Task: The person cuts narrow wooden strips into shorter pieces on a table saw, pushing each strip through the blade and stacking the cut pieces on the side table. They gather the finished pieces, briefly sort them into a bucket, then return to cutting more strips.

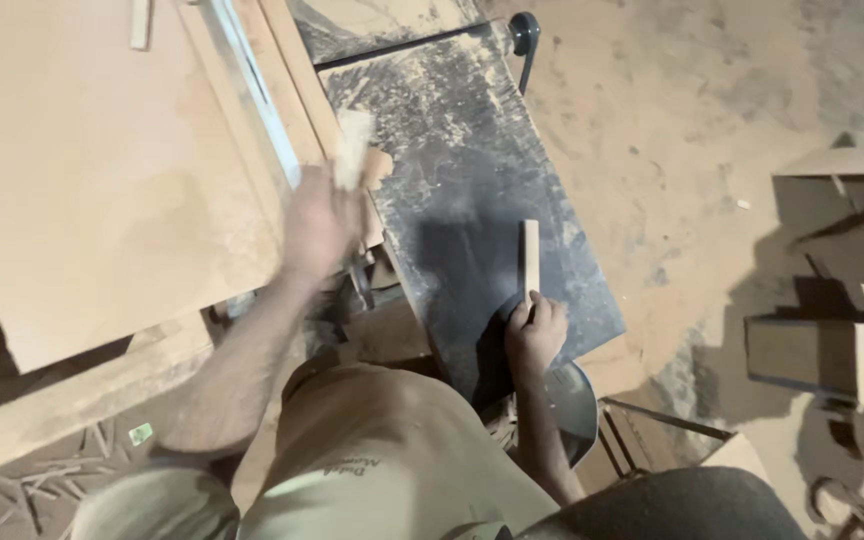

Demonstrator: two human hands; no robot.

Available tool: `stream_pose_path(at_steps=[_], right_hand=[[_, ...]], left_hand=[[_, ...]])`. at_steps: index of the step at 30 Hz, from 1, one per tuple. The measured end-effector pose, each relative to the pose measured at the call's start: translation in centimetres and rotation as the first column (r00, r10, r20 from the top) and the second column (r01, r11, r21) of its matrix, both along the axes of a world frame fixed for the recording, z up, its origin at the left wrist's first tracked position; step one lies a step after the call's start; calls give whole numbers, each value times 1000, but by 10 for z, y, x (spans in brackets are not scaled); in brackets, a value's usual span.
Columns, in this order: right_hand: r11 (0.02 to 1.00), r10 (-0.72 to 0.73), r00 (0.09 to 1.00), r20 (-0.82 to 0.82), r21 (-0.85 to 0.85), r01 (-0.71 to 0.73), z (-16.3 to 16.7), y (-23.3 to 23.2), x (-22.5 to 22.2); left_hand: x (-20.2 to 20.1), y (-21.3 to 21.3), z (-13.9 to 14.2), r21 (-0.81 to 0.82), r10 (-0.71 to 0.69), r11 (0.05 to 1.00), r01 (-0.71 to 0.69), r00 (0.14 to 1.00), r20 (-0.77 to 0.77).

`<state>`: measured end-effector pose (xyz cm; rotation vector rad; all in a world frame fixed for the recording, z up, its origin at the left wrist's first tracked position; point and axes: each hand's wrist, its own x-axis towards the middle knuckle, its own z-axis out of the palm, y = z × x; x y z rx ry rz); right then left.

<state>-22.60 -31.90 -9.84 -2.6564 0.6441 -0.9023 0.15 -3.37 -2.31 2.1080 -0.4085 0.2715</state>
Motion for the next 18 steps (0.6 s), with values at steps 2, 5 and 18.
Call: stream_pose_path(at_steps=[2, 5, 18], right_hand=[[997, 79, 997, 22, -26, -78, 10, 5, -5], [989, 144, 990, 7, -36, -144, 20, 11, 4], [974, 213, 977, -7, -82, -213, 10, 6, 2]], left_hand=[[7, 44, 2, 123, 187, 974, -189, 982, 24], [19, 54, -22, 238, 275, 949, -209, 916, -292], [3, 49, -44, 593, 15, 802, 77, 989, -148]])
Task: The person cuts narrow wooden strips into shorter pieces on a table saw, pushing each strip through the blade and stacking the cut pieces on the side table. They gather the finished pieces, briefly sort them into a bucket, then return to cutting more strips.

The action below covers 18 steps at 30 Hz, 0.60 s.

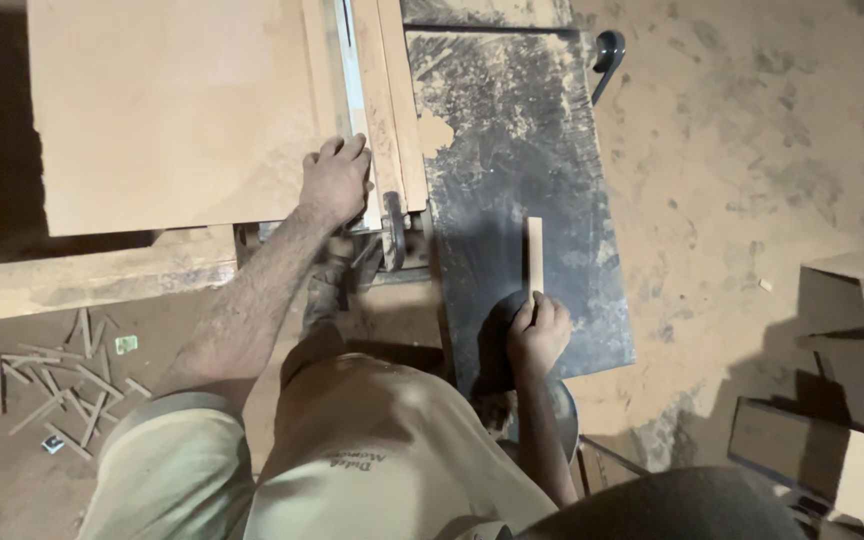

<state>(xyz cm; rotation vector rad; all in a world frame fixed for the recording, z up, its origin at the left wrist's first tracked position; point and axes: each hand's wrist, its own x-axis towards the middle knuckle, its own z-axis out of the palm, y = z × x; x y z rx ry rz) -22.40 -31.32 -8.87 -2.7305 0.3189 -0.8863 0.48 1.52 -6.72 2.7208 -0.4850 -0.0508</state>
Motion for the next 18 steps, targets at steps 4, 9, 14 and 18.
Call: stream_pose_path(at_steps=[4, 9, 14, 18], right_hand=[[999, -21, 996, -91, 34, 25, -1, -1, 3], [997, 58, 993, -101, 60, -52, -2, 0, 11], [997, 79, 981, -176, 10, -78, 3, 1, 22], [998, 24, 974, -223, 62, -10, 5, 5, 27]], left_hand=[[9, -7, 15, 183, -19, 982, 51, 985, -174], [47, -5, 13, 255, -13, 965, 66, 979, -204], [114, 5, -1, 262, -15, 964, 46, 993, -120], [159, 10, -9, 267, -25, 962, 56, 993, -119]])
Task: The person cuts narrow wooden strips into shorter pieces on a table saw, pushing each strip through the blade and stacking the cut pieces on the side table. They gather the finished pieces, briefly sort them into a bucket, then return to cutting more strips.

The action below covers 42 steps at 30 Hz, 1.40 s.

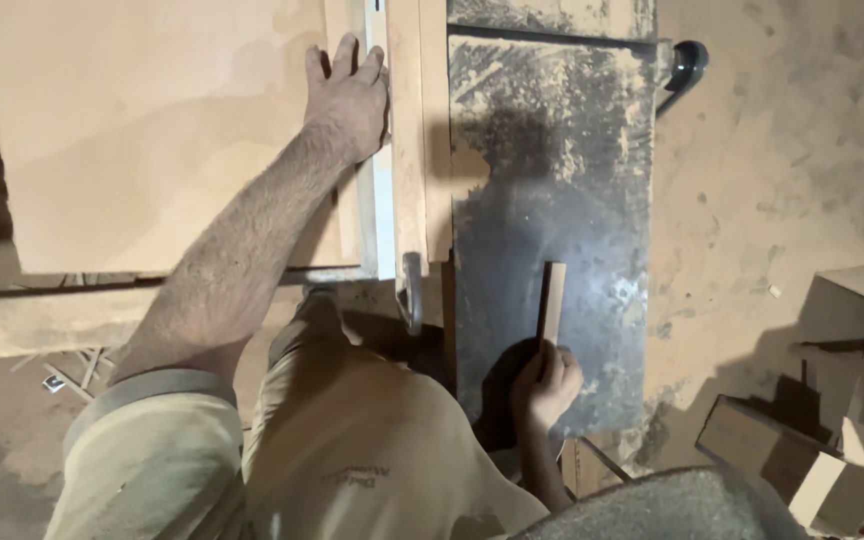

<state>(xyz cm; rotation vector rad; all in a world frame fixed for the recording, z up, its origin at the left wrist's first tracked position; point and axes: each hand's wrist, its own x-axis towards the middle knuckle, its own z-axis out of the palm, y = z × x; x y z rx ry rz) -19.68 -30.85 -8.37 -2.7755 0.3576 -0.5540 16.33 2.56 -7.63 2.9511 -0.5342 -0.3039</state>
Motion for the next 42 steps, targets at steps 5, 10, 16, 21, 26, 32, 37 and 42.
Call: stream_pose_path(at_steps=[5, 10, 16, 21, 26, 32, 37, 42], right_hand=[[990, -11, 1000, 6, -141, 12, -4, 5, -1], [995, 6, 1000, -18, -102, -7, -4, 1, -4], [992, -97, 994, -56, -91, 92, -5, 4, -5], [973, -173, 985, 19, -155, 174, -7, 15, -7], [977, -174, 965, 195, -86, 194, -8, 25, 17], [925, -285, 957, 54, -247, 289, -3, 33, 21], [913, -289, 943, 167, 345, 219, -22, 57, 92], [907, 153, 978, -140, 414, -82, 9, 127, 189]], left_hand=[[48, 6, -4, -12, 10, 1000, -11, 1000, -9], [102, 14, 4, 22, -17, 1000, 17, 1000, -9], [175, 25, 12, -28, 28, 999, -31, 995, -98], [266, 48, 5, -157, 50, 984, -79, 983, -178], [358, 81, 47, -211, 5, 977, 1, 1000, 27], [311, 115, 3, -595, 218, 803, -39, 948, 233], [170, 74, 35, -965, -90, 233, -122, 985, -146], [-60, 2, 44, -933, -437, 57, -356, 831, -344]])
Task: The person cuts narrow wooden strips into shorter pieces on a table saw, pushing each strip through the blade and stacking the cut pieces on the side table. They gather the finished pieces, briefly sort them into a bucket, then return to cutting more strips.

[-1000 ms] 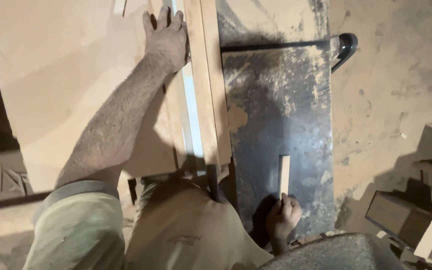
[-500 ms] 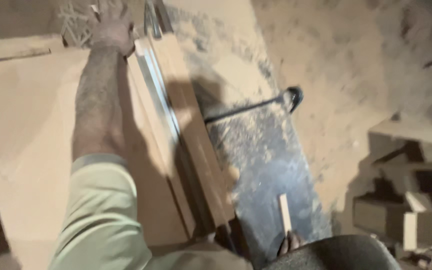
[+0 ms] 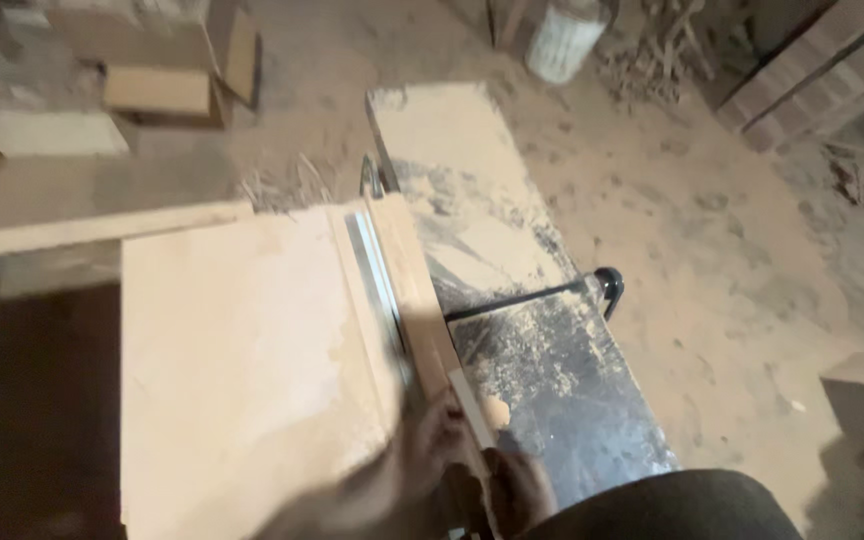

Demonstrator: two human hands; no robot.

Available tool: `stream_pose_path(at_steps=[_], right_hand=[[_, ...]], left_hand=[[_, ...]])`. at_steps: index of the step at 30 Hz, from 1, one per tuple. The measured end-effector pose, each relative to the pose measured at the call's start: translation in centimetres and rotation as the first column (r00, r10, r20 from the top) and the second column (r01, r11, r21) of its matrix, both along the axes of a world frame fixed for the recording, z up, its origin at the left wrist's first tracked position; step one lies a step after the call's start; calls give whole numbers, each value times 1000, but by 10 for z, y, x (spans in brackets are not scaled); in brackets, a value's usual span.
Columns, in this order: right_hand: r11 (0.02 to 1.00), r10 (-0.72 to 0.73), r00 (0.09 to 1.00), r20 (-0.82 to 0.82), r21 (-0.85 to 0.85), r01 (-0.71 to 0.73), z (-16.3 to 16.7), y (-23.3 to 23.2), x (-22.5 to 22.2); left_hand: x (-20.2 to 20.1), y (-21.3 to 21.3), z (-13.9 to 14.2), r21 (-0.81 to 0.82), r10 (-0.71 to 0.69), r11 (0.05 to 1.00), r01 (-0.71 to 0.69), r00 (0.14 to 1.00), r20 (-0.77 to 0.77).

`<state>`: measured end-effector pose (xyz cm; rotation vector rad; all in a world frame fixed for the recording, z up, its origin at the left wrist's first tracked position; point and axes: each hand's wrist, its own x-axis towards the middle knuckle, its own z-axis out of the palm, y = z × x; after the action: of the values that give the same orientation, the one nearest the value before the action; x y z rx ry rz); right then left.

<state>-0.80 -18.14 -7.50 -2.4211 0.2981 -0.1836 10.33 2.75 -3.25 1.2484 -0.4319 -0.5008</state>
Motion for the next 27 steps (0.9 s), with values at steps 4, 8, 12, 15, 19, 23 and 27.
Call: stream_pose_path(at_steps=[4, 8, 12, 15, 19, 23, 27], right_hand=[[966, 258, 927, 274, -55, -252, 58, 58, -3], [958, 267, 964, 12, 104, -266, 85, 55, -34], [943, 305, 891, 336, -240, -232, 57, -1, -66], [976, 110, 969, 221, -210, -63, 21, -59, -105], [965, 49, 959, 279, -261, 26, -7, -102, -156], [945, 113, 939, 326, -326, 0, -12, -103, -173], [948, 162, 927, 338, -315, -51, -2, -99, -174]], left_hand=[[-44, -15, -33, -6, 371, 928, -372, 927, -54], [-42, 20, -58, 195, 437, 891, -409, 891, -125], [-54, 27, -78, 603, 294, 640, -476, 877, 380], [-64, 4, -88, 501, 256, 649, -572, 785, 565], [-74, -14, -79, 688, 198, 510, -516, 849, 489], [-86, -15, -57, 725, -12, 358, -589, 773, 634], [-91, -16, -46, 781, -212, 261, -567, 756, 620]])
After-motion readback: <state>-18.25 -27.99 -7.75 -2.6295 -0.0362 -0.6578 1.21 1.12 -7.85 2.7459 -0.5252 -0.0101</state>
